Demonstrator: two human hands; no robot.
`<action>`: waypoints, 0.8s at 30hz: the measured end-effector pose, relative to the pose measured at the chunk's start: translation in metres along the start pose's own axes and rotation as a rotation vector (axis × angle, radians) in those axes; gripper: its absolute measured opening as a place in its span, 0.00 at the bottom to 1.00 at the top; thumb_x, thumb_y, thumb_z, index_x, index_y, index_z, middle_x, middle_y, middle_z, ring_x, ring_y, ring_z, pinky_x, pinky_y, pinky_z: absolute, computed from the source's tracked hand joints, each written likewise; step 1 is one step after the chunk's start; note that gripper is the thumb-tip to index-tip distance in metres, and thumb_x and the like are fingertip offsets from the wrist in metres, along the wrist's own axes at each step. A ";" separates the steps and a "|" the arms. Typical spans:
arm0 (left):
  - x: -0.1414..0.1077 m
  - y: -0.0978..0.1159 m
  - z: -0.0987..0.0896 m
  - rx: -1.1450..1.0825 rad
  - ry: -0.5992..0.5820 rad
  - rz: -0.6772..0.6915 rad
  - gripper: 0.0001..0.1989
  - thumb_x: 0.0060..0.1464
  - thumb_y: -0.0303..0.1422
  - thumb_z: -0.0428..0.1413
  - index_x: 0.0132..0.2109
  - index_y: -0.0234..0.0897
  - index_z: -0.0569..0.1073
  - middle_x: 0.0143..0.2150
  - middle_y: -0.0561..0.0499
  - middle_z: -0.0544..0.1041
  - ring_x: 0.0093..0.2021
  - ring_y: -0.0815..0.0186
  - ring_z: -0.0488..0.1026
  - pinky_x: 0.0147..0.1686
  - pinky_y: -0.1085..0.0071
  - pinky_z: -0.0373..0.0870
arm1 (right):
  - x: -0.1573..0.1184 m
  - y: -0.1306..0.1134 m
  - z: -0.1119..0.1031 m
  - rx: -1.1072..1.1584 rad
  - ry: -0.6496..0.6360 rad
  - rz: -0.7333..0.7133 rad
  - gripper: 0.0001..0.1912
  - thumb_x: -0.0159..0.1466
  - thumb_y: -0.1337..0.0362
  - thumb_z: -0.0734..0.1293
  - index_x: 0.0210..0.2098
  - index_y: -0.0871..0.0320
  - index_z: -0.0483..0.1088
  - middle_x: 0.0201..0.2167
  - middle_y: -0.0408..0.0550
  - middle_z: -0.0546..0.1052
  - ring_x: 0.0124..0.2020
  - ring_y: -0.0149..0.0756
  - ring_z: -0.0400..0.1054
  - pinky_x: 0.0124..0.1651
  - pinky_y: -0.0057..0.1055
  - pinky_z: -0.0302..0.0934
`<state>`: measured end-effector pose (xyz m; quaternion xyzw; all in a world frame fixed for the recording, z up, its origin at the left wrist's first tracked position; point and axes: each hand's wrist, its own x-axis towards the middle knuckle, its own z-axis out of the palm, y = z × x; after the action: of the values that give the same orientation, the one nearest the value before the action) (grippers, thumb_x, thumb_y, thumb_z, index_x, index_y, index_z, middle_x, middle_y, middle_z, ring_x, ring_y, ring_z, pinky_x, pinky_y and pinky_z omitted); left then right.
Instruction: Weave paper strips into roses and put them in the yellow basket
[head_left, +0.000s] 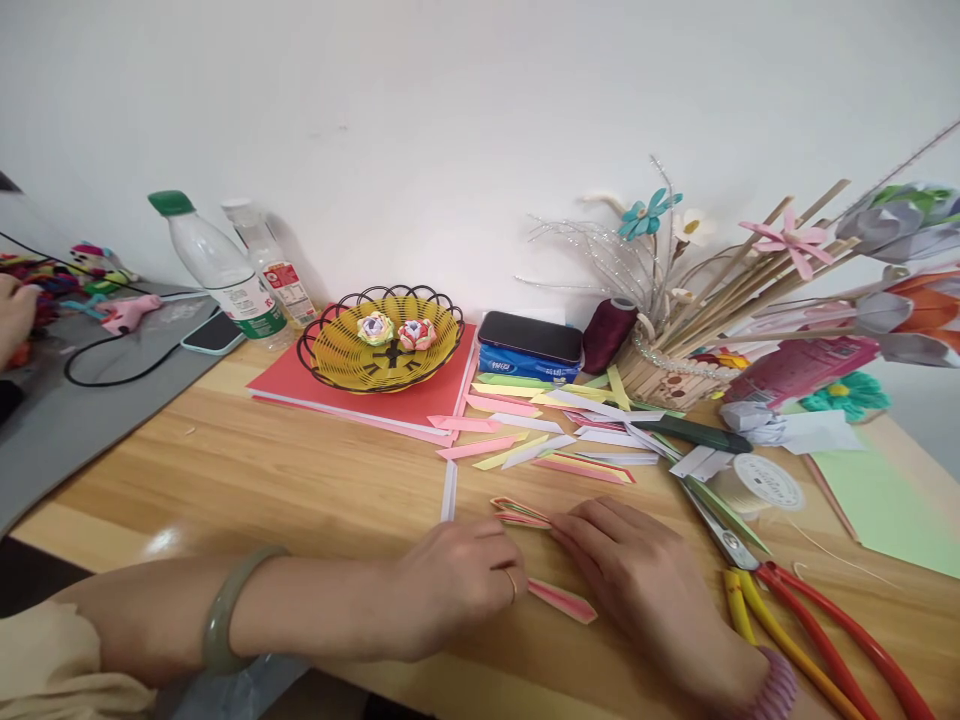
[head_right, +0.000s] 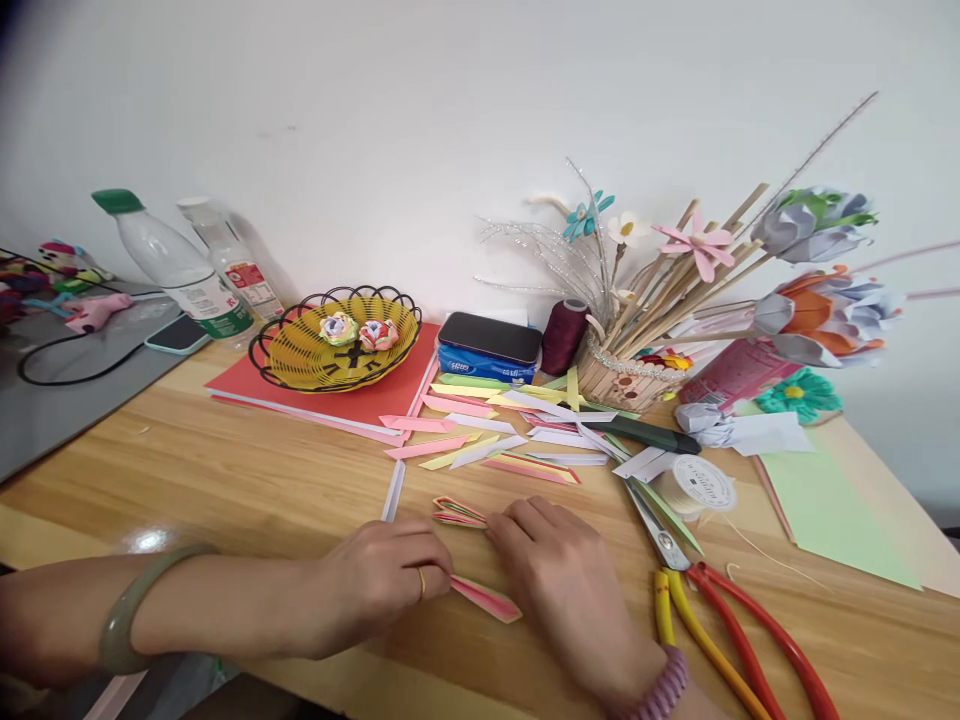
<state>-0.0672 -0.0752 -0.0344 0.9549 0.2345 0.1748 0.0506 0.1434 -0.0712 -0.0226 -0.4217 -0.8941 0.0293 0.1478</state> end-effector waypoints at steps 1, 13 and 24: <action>0.001 -0.001 0.000 0.009 0.008 -0.010 0.10 0.54 0.22 0.43 0.33 0.34 0.68 0.29 0.52 0.73 0.29 0.72 0.66 0.28 0.77 0.64 | 0.000 -0.001 0.000 0.011 -0.003 0.001 0.13 0.65 0.68 0.55 0.33 0.57 0.71 0.26 0.45 0.71 0.28 0.32 0.64 0.29 0.28 0.55; 0.019 -0.009 0.014 0.028 0.094 -0.173 0.12 0.58 0.28 0.43 0.32 0.36 0.69 0.30 0.54 0.73 0.34 0.72 0.69 0.33 0.77 0.67 | -0.004 -0.001 -0.004 0.165 -0.048 0.063 0.15 0.64 0.70 0.54 0.31 0.58 0.71 0.27 0.47 0.72 0.28 0.31 0.66 0.30 0.27 0.60; 0.020 -0.017 0.017 -0.077 0.058 -0.064 0.09 0.56 0.26 0.46 0.38 0.34 0.70 0.37 0.51 0.75 0.38 0.71 0.70 0.39 0.75 0.67 | -0.013 -0.008 0.002 0.035 0.005 -0.013 0.13 0.65 0.64 0.55 0.41 0.59 0.69 0.33 0.51 0.73 0.33 0.35 0.68 0.33 0.32 0.66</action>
<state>-0.0523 -0.0507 -0.0468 0.9387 0.2596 0.2097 0.0861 0.1445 -0.0858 -0.0259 -0.4131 -0.8959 0.0428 0.1575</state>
